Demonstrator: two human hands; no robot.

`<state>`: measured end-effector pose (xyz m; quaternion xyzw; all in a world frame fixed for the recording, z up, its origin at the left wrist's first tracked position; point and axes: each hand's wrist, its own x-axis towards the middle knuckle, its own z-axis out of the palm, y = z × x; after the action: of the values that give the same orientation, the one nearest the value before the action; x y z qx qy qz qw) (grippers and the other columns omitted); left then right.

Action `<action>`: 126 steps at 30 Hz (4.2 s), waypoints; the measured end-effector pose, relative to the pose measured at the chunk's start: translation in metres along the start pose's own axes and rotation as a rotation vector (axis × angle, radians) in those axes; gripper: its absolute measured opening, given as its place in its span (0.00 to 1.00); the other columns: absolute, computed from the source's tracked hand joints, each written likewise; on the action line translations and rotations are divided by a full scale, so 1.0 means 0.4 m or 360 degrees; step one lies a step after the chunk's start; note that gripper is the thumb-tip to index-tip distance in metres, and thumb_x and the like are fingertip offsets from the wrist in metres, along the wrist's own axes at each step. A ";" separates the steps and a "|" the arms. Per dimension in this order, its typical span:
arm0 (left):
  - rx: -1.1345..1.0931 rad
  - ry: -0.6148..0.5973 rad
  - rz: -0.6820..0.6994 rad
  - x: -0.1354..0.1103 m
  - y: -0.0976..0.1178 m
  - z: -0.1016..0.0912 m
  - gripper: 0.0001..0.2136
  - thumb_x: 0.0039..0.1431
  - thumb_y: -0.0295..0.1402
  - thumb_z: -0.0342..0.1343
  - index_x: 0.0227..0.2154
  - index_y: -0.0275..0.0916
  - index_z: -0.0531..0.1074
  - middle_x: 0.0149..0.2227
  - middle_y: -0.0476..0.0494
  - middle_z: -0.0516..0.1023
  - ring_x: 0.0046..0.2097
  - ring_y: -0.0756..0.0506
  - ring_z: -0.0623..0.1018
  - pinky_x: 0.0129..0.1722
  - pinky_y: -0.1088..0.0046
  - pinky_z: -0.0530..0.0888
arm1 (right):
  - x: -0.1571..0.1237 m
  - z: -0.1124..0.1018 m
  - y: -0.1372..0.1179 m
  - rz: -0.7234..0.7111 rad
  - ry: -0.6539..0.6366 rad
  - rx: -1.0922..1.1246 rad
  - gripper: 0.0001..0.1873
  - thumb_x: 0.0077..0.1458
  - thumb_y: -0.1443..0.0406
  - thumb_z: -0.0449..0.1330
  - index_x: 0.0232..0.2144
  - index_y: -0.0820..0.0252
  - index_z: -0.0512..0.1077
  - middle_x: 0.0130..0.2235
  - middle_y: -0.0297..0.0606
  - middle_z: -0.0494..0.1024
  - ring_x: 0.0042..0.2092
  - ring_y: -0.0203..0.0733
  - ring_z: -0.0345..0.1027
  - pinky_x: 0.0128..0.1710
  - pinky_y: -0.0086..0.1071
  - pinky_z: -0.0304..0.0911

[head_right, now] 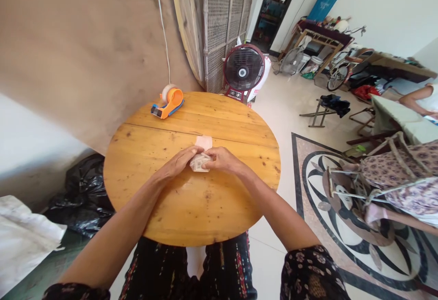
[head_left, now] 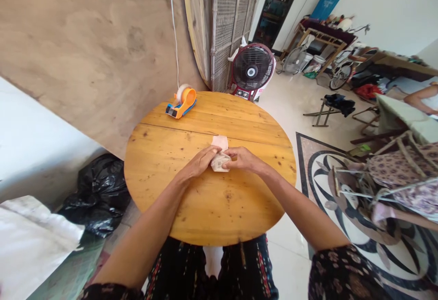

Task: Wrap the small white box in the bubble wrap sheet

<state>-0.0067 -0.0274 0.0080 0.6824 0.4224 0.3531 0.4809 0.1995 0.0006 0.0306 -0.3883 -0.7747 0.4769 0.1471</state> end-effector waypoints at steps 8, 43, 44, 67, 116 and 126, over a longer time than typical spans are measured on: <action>-0.0330 0.0036 -0.0198 -0.002 0.003 -0.004 0.12 0.60 0.40 0.48 0.40 0.39 0.68 0.35 0.49 0.72 0.37 0.47 0.71 0.37 0.73 0.66 | 0.035 -0.047 -0.021 -0.0131 -0.0210 -0.0410 0.14 0.53 0.55 0.59 0.28 0.61 0.74 0.33 0.35 0.71 0.36 0.39 0.63 0.34 0.29 0.56; 0.0060 0.0287 0.0030 0.011 -0.016 0.024 0.19 0.63 0.40 0.45 0.52 0.35 0.67 0.50 0.39 0.73 0.51 0.42 0.72 0.53 0.64 0.67 | 0.088 -0.064 -0.019 0.0140 -0.0187 -0.0441 0.21 0.49 0.49 0.60 0.27 0.63 0.74 0.25 0.31 0.67 0.27 0.33 0.57 0.26 0.27 0.48; 0.0104 0.0333 0.0025 0.017 -0.023 0.026 0.20 0.63 0.39 0.45 0.53 0.35 0.66 0.51 0.38 0.73 0.51 0.42 0.72 0.54 0.64 0.67 | 0.096 -0.070 -0.010 0.0137 -0.0208 -0.0434 0.22 0.50 0.48 0.59 0.27 0.63 0.74 0.25 0.31 0.67 0.27 0.33 0.57 0.26 0.27 0.48; 0.1056 0.0427 -0.0047 -0.055 0.022 0.056 0.16 0.64 0.37 0.44 0.30 0.38 0.75 0.33 0.40 0.78 0.39 0.41 0.74 0.45 0.64 0.66 | -0.026 0.046 -0.013 0.0093 0.0323 -0.0479 0.29 0.58 0.44 0.50 0.22 0.62 0.71 0.28 0.33 0.69 0.30 0.34 0.60 0.29 0.27 0.50; 0.0518 0.0734 0.0070 -0.168 0.017 0.113 0.13 0.52 0.30 0.58 0.41 0.38 0.69 0.56 0.36 0.64 0.60 0.38 0.65 0.58 0.57 0.66 | 0.042 0.035 0.016 -0.0361 0.0349 0.0128 0.06 0.53 0.65 0.59 0.27 0.61 0.73 0.33 0.36 0.75 0.36 0.37 0.68 0.38 0.30 0.62; 0.0543 0.0693 0.0066 -0.169 0.013 0.113 0.15 0.53 0.30 0.58 0.45 0.39 0.70 0.59 0.36 0.63 0.60 0.40 0.66 0.58 0.58 0.67 | 0.003 0.033 -0.009 -0.0564 0.0303 -0.0056 0.06 0.55 0.66 0.58 0.28 0.59 0.74 0.34 0.36 0.77 0.37 0.38 0.70 0.41 0.34 0.63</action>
<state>0.0079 -0.1064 -0.0051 0.6701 0.5551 0.4249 0.2496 0.1890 -0.0077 0.0269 -0.2918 -0.8217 0.3912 0.2944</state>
